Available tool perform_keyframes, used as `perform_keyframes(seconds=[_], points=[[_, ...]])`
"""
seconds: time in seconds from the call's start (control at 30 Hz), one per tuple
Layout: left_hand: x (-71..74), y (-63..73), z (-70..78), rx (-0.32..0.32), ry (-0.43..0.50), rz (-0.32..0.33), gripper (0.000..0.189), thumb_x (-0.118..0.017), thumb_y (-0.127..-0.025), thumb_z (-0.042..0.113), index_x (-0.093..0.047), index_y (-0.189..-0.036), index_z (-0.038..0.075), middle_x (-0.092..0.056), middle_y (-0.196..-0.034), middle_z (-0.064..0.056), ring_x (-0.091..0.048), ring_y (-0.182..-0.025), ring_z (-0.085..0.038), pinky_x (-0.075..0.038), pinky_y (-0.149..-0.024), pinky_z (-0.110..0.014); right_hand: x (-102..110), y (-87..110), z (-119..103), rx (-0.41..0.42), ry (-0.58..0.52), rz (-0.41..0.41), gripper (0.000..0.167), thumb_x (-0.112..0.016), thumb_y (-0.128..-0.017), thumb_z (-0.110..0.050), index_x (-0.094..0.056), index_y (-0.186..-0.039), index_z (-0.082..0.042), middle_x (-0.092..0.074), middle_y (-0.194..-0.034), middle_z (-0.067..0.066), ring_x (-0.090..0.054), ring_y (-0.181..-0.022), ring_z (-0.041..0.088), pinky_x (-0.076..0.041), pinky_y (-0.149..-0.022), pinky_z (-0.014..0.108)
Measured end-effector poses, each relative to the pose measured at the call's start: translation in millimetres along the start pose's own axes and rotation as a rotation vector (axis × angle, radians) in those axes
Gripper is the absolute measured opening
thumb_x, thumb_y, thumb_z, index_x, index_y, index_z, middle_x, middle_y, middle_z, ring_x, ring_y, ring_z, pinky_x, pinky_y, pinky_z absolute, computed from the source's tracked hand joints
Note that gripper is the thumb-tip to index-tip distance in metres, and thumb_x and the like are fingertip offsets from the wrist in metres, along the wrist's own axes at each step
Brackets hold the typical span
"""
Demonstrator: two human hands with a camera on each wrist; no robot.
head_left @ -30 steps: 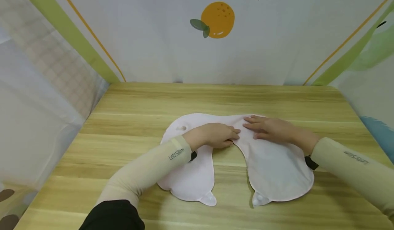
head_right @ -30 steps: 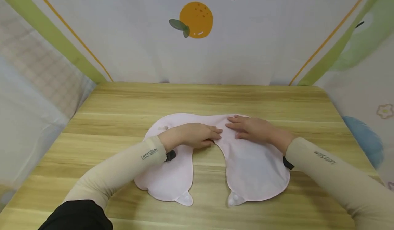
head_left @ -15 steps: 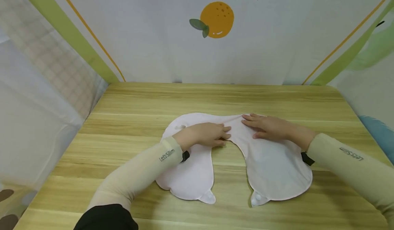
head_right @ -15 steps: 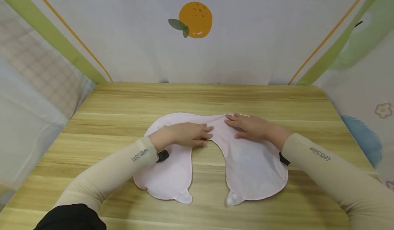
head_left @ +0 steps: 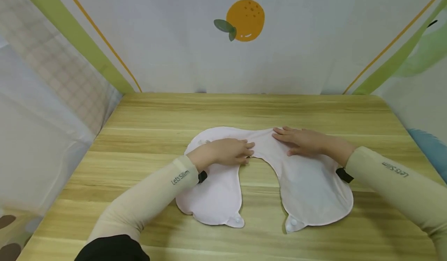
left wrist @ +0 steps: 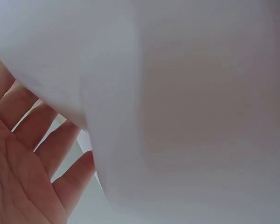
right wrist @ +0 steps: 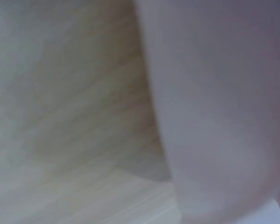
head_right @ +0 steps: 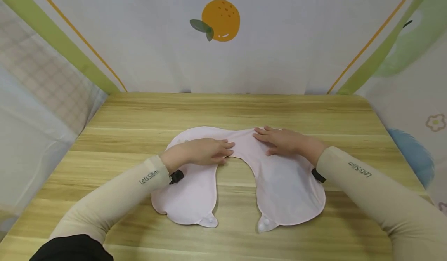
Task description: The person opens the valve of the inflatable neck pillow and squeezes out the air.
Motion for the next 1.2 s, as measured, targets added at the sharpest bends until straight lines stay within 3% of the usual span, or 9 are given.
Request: perform_keyframes(seconds=[0.37, 0.67, 0.83, 0.97, 1.03, 1.13, 1.2], points=[[-1.5, 6.3, 0.1, 0.001, -0.011, 0.009, 0.047, -0.051, -0.104, 0.031, -0.049, -0.147, 0.012, -0.033, -0.161, -0.008, -0.029, -0.150, -0.028, -0.028, -0.123, -0.040, 0.9, 1.3, -1.5, -0.016, 0.006, -0.013, 0.069, -0.064, -0.095, -0.020, -0.032, -0.155, -0.008, -0.022, -0.164, 0.018, -0.018, -0.149, 0.048, -0.021, -0.103, 0.083], [0.1, 8.5, -0.7, -0.001, 0.010, 0.024, 0.046, -0.052, -0.104, 0.030, -0.051, -0.146, 0.011, -0.035, -0.160, -0.008, -0.031, -0.150, -0.028, -0.030, -0.122, -0.041, 2.6, -5.0, -7.0, -0.033, 0.095, -0.068, 0.074, -0.065, -0.094, -0.018, -0.028, -0.158, -0.014, -0.018, -0.166, 0.013, -0.020, -0.150, 0.046, -0.019, -0.104, 0.083], [4.0, 1.8, 0.4, -0.044, -0.010, 0.058, 0.032, -0.053, -0.104, 0.029, -0.066, -0.125, 0.010, -0.043, -0.155, -0.009, -0.037, -0.147, -0.027, -0.034, -0.120, -0.040, 5.2, -5.4, -10.5, -0.057, 0.140, -0.074, 0.072, -0.067, -0.094, -0.019, -0.032, -0.157, -0.014, -0.021, -0.165, 0.013, -0.019, -0.150, 0.045, -0.020, -0.105, 0.082], [9.0, -8.9, 7.4, -0.094, -0.054, 0.097, 0.027, -0.052, -0.104, 0.027, -0.068, -0.115, 0.008, -0.049, -0.151, -0.011, -0.042, -0.144, -0.025, -0.036, -0.118, -0.038, 12.4, -0.3, -15.3, -0.006, 0.187, 0.016, 0.062, -0.069, -0.093, -0.020, -0.045, -0.150, -0.012, -0.031, -0.162, 0.015, -0.026, -0.149, 0.044, -0.029, -0.105, 0.077], [13.4, -15.9, 12.8, -0.112, -0.079, 0.121, 0.027, -0.051, -0.104, 0.025, -0.067, -0.120, 0.009, -0.052, -0.149, -0.010, -0.045, -0.142, -0.024, -0.038, -0.117, -0.038, 18.1, 3.3, -19.1, 0.053, 0.194, 0.103, 0.052, -0.070, -0.092, -0.014, -0.055, -0.141, -0.009, -0.041, -0.155, 0.020, -0.035, -0.144, 0.044, -0.036, -0.105, 0.071], [21.7, -27.1, 21.6, -0.127, -0.107, 0.150, 0.030, -0.052, -0.104, 0.022, -0.064, -0.130, 0.010, -0.052, -0.149, -0.009, -0.047, -0.140, -0.022, -0.040, -0.115, -0.036, 25.3, 8.4, -22.9, 0.129, 0.185, 0.226, 0.033, -0.071, -0.088, -0.004, -0.069, -0.121, -0.006, -0.060, -0.136, 0.020, -0.055, -0.127, 0.041, -0.049, -0.099, 0.057], [25.2, -34.7, 27.7, -0.143, -0.119, 0.150, 0.034, -0.051, -0.104, 0.019, -0.061, -0.136, 0.013, -0.051, -0.150, -0.008, -0.048, -0.140, -0.021, -0.040, -0.115, -0.035, 26.6, 10.8, -23.5, 0.151, 0.169, 0.262, 0.021, -0.073, -0.086, -0.003, -0.073, -0.107, -0.007, -0.066, -0.120, 0.013, -0.061, -0.112, 0.033, -0.052, -0.094, 0.048]])
Point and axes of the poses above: each hand's wrist, its own y-axis away from the middle knuckle, its own x-axis out of the back of the hand, z = x × y, the point moved 7 cm from there along -y, towards the middle knuckle
